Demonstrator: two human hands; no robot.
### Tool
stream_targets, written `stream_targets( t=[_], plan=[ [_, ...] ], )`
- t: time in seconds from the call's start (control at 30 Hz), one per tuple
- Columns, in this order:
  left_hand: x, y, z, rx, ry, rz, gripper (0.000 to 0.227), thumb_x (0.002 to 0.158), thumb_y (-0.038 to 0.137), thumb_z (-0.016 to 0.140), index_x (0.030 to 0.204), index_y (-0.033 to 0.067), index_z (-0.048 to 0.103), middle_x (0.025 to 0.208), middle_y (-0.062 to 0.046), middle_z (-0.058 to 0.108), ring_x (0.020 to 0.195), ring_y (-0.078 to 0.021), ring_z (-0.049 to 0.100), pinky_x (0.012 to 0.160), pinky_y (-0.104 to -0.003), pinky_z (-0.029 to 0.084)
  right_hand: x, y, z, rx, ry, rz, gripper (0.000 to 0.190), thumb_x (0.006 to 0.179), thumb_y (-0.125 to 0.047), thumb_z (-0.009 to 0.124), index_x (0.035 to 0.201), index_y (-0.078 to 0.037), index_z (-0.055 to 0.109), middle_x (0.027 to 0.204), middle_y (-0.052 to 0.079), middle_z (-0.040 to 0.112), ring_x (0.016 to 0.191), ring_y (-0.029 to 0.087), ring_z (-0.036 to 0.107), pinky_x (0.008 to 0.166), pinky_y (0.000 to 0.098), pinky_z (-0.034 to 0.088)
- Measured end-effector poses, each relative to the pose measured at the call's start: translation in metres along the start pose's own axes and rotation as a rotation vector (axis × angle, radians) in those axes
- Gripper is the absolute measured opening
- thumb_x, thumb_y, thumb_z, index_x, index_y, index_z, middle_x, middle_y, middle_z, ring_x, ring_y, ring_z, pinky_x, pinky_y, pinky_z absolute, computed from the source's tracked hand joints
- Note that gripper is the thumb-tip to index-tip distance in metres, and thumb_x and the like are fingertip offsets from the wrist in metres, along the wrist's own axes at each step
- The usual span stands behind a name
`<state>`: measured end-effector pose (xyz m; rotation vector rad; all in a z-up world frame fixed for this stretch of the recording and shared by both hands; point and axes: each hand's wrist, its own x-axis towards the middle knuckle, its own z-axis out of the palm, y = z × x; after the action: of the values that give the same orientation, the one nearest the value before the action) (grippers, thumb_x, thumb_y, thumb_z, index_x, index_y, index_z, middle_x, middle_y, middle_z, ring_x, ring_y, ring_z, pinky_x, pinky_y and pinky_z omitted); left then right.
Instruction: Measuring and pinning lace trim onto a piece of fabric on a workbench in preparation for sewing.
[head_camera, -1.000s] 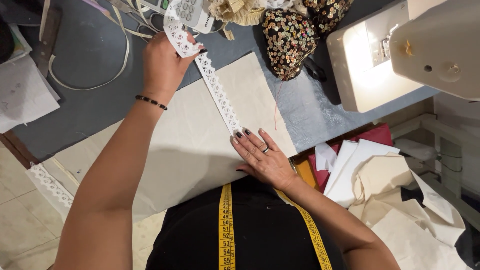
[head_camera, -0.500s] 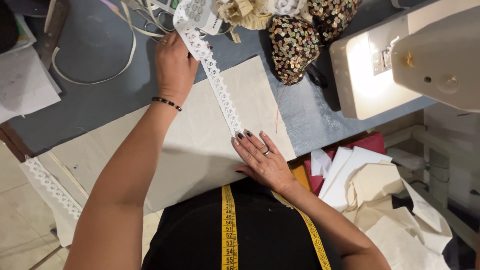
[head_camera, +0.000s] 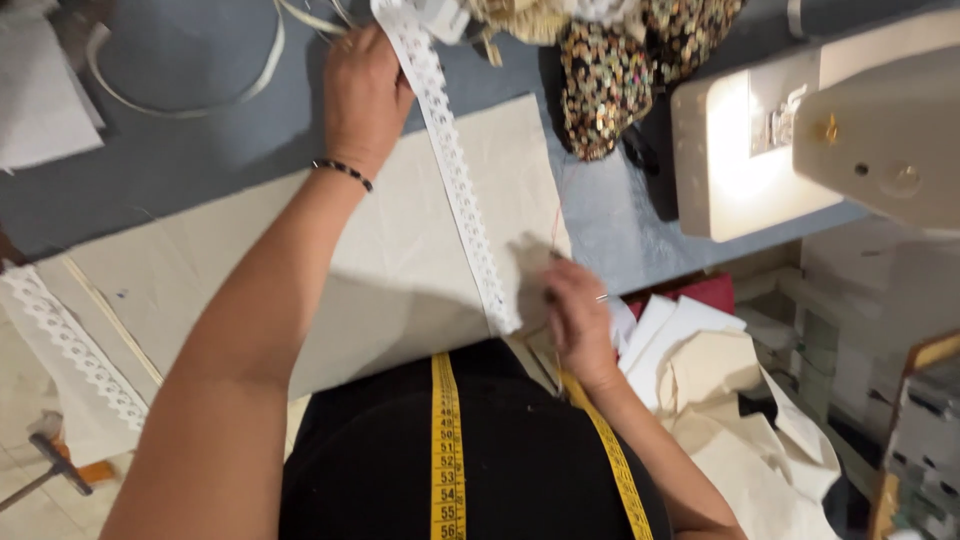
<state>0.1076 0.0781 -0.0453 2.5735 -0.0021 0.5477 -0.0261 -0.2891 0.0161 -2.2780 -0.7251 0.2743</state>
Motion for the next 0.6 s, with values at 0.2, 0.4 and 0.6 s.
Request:
stream_targets(
  t=[0.2,0.4,0.6],
  plan=[
    [-0.011,-0.015,0.019,0.142,-0.021,-0.015,0.026,0.081,-0.003,0.068,0.075,0.0104,0.047,0.076,-0.007,0.052,0.073,-0.0282,0.052,0.069,-0.039,0.045,-0.01,-0.004,-0.037,-0.118,0.269,0.242,0.026,0.101,0.006,0.054,0.122,-0.004,0.065,0.129,0.019,0.063,0.123,0.033,0.06,0.105,0.0436,0.049],
    [-0.013,-0.019,0.02,0.023,0.049,0.023,0.021,0.08,-0.004,0.061,0.078,0.0091,0.046,0.076,-0.008,0.049,0.071,-0.0296,0.048,0.067,-0.039,0.041,-0.019,-0.008,-0.038,-0.058,0.296,0.24,0.019,0.103,0.004,0.06,0.121,-0.001,0.066,0.123,0.019,0.065,0.115,0.03,0.063,0.096,0.0364,0.053],
    [-0.007,-0.008,0.005,-0.095,0.065,0.016,0.025,0.086,0.003,0.074,0.085,0.0064,0.048,0.084,-0.01,0.053,0.08,-0.0309,0.052,0.069,-0.041,0.043,-0.015,-0.027,-0.041,-0.093,0.212,0.146,0.026,0.102,0.002,0.064,0.127,-0.004,0.063,0.12,0.014,0.068,0.101,0.025,0.065,0.087,0.0345,0.056]
  ],
)
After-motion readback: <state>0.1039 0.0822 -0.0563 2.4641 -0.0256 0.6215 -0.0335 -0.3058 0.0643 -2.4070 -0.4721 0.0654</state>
